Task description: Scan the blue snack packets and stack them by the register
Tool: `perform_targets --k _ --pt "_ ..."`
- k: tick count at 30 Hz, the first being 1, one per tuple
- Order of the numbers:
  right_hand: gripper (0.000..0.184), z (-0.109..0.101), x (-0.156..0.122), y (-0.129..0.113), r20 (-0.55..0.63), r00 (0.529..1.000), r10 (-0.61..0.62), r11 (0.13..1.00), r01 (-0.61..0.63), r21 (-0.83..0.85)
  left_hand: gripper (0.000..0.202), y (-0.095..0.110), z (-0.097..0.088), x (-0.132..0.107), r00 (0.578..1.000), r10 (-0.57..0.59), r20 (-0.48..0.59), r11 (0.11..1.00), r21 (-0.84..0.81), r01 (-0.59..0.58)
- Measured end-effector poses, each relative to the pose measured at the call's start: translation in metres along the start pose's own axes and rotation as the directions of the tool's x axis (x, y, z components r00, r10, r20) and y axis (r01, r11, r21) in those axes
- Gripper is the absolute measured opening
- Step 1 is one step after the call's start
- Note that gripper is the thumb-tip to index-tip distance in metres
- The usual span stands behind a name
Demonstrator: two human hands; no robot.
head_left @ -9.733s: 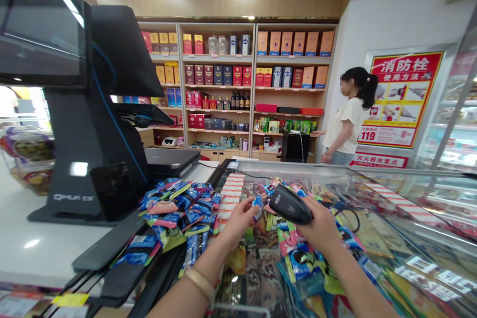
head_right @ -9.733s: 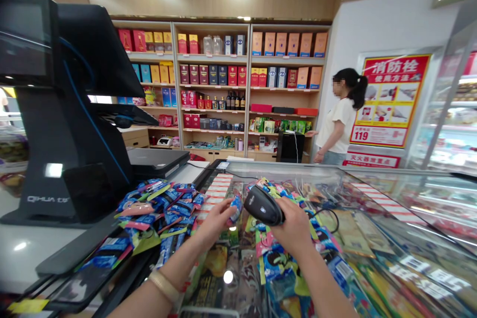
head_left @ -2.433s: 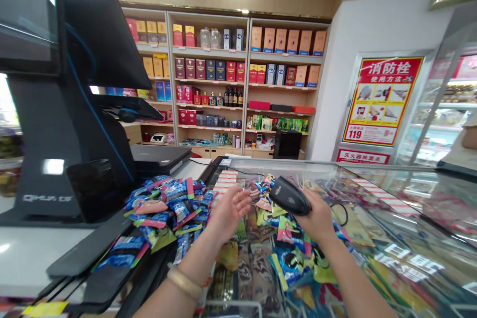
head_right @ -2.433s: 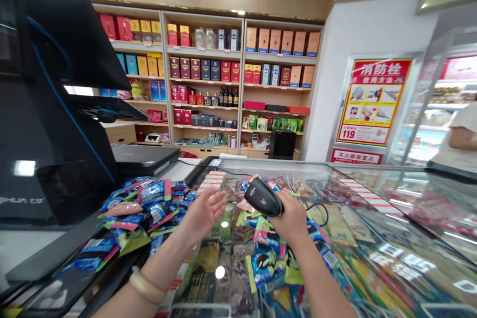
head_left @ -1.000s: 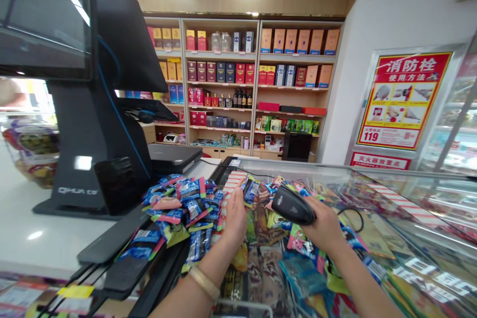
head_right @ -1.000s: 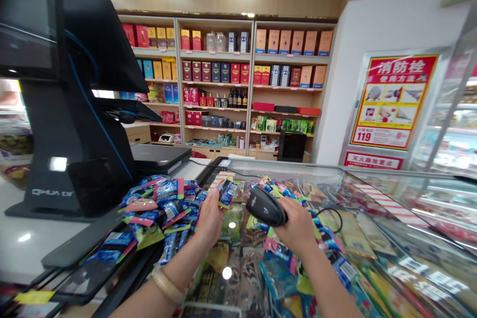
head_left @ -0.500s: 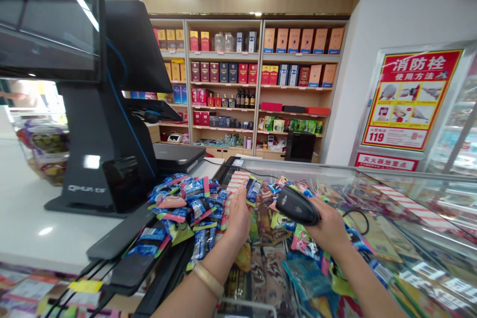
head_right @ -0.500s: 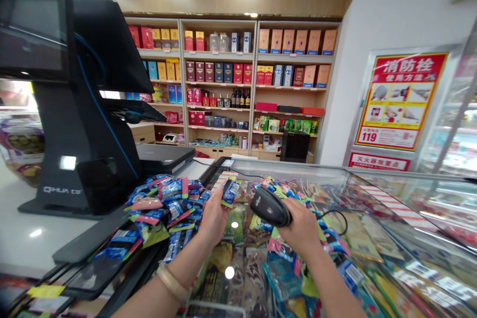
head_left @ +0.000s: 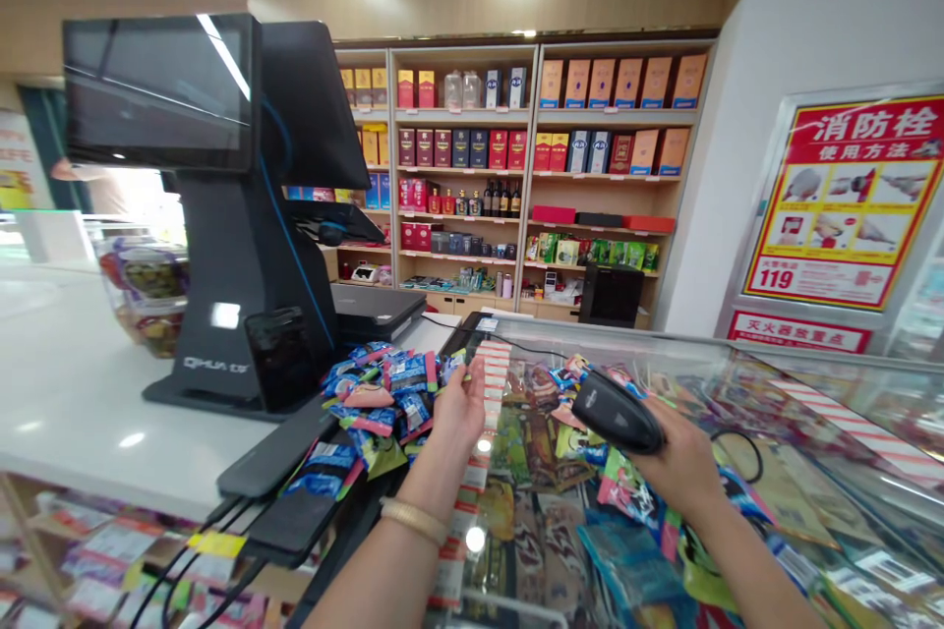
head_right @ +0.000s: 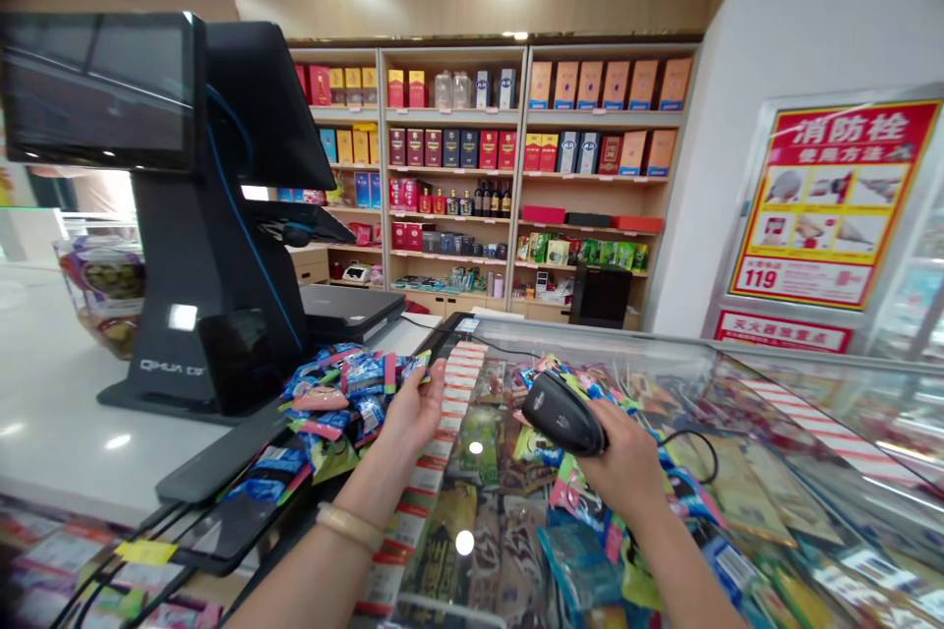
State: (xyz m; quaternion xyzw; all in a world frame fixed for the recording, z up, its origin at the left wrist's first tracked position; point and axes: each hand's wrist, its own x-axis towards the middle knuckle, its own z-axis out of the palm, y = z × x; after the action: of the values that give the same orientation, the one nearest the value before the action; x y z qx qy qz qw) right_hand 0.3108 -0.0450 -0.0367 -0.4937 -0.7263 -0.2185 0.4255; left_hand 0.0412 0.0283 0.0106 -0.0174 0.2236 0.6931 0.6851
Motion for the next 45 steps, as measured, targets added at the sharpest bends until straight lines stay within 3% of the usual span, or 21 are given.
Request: perform_targets --k 9,18,21,23,25,28,30,31,33,37,40,42,44,45 --pt "0.017 -0.001 0.001 0.0 0.005 1.0 0.014 1.0 -0.014 -0.012 0.027 -0.004 -0.003 -0.003 0.993 -0.12 -0.021 0.991 -0.066 0.118" --pt "0.022 0.0 0.003 0.011 -0.046 0.999 -0.004 1.0 0.003 -0.031 0.023 -0.035 -0.012 -0.01 0.988 -0.15 -0.04 0.988 0.041 0.152" --pt "0.021 -0.002 0.005 0.01 -0.083 0.997 -0.005 1.0 0.003 -0.03 0.012 -0.047 -0.017 -0.017 0.987 -0.147 0.061 0.955 0.27 0.125" --pt "0.018 -0.005 0.007 0.007 -0.109 0.994 0.017 1.0 -0.02 -0.024 0.007 -0.057 -0.023 -0.024 0.96 -0.096 0.265 0.855 0.515 -0.056" --pt "0.019 -0.008 0.008 0.004 -0.137 0.989 0.06 0.998 -0.064 -0.022 0.013 -0.07 -0.031 -0.03 0.848 -0.075 0.524 0.629 0.685 -0.368" --pt "0.019 -0.013 0.01 0.004 -0.161 0.981 0.105 0.993 -0.112 -0.038 0.039 -0.088 -0.045 -0.039 0.555 -0.225 0.801 0.206 0.596 -0.776" --pt "0.017 -0.014 0.01 0.005 -0.16 0.979 0.124 0.99 -0.134 -0.049 0.062 -0.097 -0.051 -0.043 0.365 -0.432 0.825 -0.007 0.402 -0.916" --pt "0.015 -0.014 0.01 0.006 -0.158 0.979 0.132 0.989 -0.142 -0.049 0.069 -0.1 -0.053 -0.045 0.301 -0.533 0.79 -0.087 0.303 -0.949" --pt "0.014 -0.013 0.01 0.008 -0.153 0.977 0.146 0.987 -0.154 -0.042 0.075 -0.105 -0.055 -0.046 0.245 -0.659 0.711 -0.203 0.145 -0.968" --pt "0.015 -0.011 0.009 0.007 -0.144 0.976 0.161 0.985 -0.169 -0.042 0.069 -0.107 -0.055 -0.046 0.212 -0.686 0.696 -0.289 0.008 -0.957" --pt "0.015 -0.011 0.01 0.006 -0.139 0.975 0.175 0.982 -0.182 -0.043 0.066 -0.102 -0.054 -0.047 0.249 -0.642 0.725 -0.287 0.073 -0.955" --pt "0.016 -0.012 0.01 0.006 -0.143 0.974 0.176 0.983 -0.182 -0.035 0.063 -0.097 -0.054 -0.048 0.293 -0.576 0.763 -0.217 0.204 -0.955" --pt "0.018 -0.013 0.01 0.006 -0.157 0.972 0.176 0.983 -0.183 -0.03 0.055 -0.093 -0.053 -0.048 0.35 -0.459 0.816 -0.055 0.368 -0.928" --pt "0.018 -0.013 0.01 0.007 -0.169 0.969 0.181 0.982 -0.189 -0.031 0.049 -0.092 -0.052 -0.047 0.398 -0.382 0.834 0.054 0.45 -0.891"
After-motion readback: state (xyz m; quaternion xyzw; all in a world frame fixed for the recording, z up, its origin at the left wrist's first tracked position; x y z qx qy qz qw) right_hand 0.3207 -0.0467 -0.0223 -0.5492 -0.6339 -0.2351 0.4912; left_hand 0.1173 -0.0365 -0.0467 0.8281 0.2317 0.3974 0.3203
